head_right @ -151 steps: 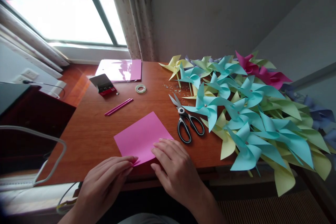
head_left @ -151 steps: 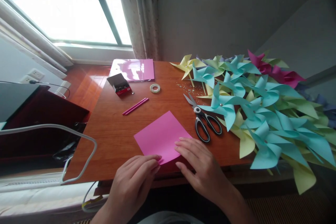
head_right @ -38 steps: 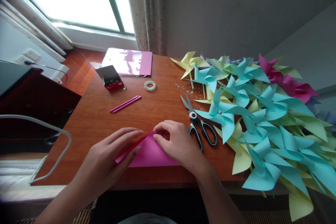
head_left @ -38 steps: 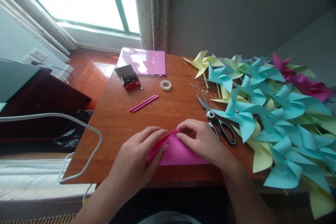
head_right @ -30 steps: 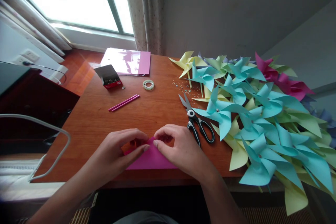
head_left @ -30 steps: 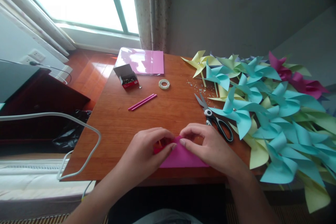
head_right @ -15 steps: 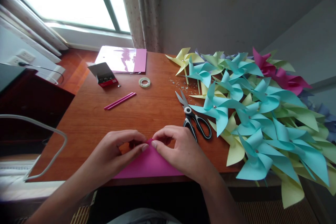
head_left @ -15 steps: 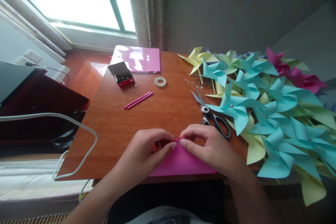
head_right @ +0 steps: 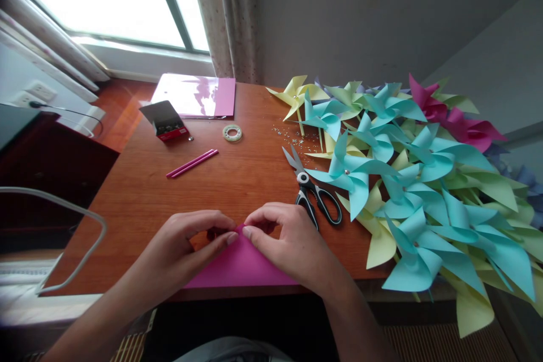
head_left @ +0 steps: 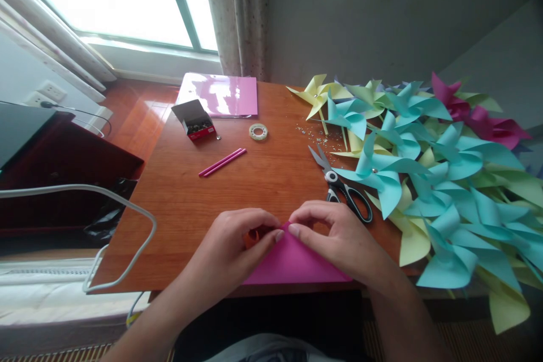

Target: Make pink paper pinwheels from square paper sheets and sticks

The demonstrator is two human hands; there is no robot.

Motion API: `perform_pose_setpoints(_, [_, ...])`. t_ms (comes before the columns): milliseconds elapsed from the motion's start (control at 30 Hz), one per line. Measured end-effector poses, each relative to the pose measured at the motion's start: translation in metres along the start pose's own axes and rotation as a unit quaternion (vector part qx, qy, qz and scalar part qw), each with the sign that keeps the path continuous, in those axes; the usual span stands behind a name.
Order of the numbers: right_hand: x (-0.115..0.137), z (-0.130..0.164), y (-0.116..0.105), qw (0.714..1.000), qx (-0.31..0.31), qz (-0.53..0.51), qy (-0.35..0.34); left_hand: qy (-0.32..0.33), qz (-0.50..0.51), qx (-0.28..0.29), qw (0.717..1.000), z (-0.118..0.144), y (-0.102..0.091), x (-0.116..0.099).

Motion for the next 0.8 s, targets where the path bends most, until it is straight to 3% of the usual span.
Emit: perform_pose_setpoints(800, [0.0024, -0.0023, 0.0028, 1.000, 0.009, 0.002, -0.008, -0.002, 0.005, 0.004, 1.000, 0.0014, -0.0020, 0.0057])
Point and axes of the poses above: each hand's wrist, its own z-axis away from the middle knuckle, its own y-axis out of the palm, x = y × z, the point moved 5 cm from there along -z, towards the middle knuckle, and after that the axes turned 10 degrees about -z, right-handed, at the moved point
